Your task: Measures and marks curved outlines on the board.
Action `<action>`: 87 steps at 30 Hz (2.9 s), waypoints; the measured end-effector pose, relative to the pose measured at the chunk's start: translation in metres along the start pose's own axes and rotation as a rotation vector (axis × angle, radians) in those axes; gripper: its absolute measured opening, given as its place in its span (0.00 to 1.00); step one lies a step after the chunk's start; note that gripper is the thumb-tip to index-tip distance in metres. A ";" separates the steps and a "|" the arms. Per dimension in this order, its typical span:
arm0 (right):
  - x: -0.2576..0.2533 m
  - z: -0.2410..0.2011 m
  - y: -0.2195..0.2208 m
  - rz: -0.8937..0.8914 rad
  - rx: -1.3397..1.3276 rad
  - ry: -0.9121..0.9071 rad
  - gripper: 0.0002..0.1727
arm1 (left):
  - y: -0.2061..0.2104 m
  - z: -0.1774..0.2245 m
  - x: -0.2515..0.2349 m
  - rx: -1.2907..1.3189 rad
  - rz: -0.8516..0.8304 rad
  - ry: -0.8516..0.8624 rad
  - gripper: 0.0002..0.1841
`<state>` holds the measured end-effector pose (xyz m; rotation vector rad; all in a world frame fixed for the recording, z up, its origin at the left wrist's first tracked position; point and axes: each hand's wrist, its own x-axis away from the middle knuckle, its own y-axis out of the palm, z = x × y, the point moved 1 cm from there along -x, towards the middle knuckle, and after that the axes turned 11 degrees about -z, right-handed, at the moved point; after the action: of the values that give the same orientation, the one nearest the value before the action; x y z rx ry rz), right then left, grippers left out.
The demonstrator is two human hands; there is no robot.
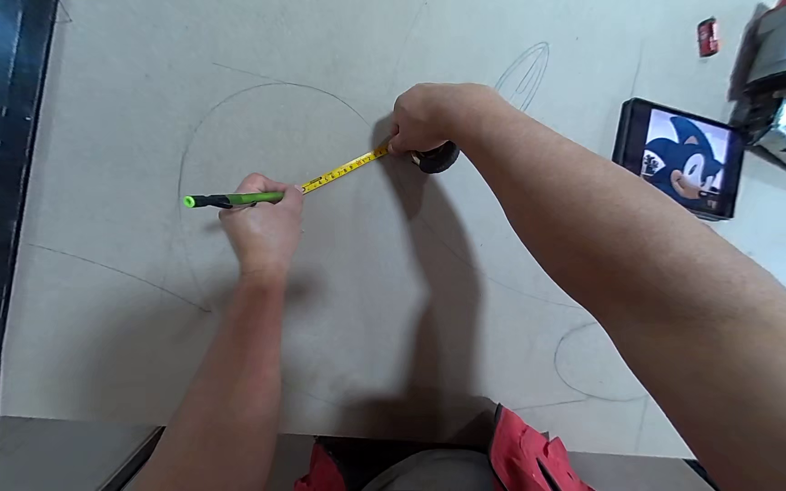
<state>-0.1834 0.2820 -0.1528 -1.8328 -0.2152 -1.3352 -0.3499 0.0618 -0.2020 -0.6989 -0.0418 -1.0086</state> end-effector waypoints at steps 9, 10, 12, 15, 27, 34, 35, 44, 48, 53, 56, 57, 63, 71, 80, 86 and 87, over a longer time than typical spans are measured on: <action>0.005 0.000 0.012 0.003 0.002 -0.013 0.22 | 0.005 -0.003 0.014 0.023 0.009 -0.004 0.07; 0.007 -0.001 0.013 -0.002 0.005 -0.014 0.23 | 0.006 -0.004 0.016 0.021 0.012 -0.004 0.07; 0.010 -0.002 0.015 -0.008 0.011 -0.016 0.23 | 0.007 -0.005 0.020 0.015 0.017 -0.007 0.08; 0.011 0.000 0.020 0.021 0.003 -0.031 0.22 | 0.008 -0.006 0.026 0.016 0.015 -0.004 0.07; 0.019 -0.001 0.036 0.002 0.042 -0.053 0.22 | 0.019 -0.013 0.053 0.029 0.055 -0.014 0.08; 0.025 -0.001 0.045 -0.005 0.066 -0.066 0.22 | 0.027 -0.015 0.070 0.038 0.084 -0.027 0.07; 0.024 -0.001 0.046 -0.007 0.074 -0.067 0.22 | 0.028 -0.016 0.073 0.037 0.087 -0.030 0.07; 0.034 0.001 0.060 0.000 0.079 -0.088 0.22 | 0.040 -0.020 0.099 0.008 0.110 -0.027 0.07; 0.036 0.002 0.066 -0.009 0.081 -0.092 0.23 | 0.046 -0.022 0.109 0.003 0.127 -0.036 0.07; 0.041 0.003 0.072 -0.020 0.111 -0.095 0.24 | 0.056 -0.022 0.127 -0.002 0.164 -0.047 0.07; 0.041 0.004 0.077 -0.021 0.137 -0.119 0.24 | 0.062 -0.023 0.137 0.007 0.186 -0.022 0.08; 0.042 0.005 0.078 -0.024 0.138 -0.124 0.23 | 0.063 -0.023 0.140 0.012 0.193 -0.013 0.07; 0.047 0.007 0.086 -0.028 0.176 -0.147 0.22 | 0.074 -0.025 0.157 0.009 0.206 -0.027 0.07; 0.053 0.009 0.093 -0.058 0.215 -0.154 0.21 | 0.087 -0.018 0.182 -0.021 0.184 -0.103 0.08; 0.061 0.012 0.099 -0.055 0.213 -0.167 0.21 | 0.095 -0.017 0.193 -0.011 0.179 -0.115 0.08; 0.080 0.031 0.131 0.025 0.071 -0.269 0.25 | 0.077 -0.030 0.206 0.115 0.092 -0.075 0.07; 0.088 0.039 0.145 0.043 0.014 -0.290 0.26 | 0.069 -0.035 0.213 0.110 0.062 -0.096 0.07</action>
<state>-0.0366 0.1890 -0.1567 -2.0033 -0.3345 -1.0322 -0.1881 -0.0967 -0.1923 -0.6441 -0.1567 -0.9058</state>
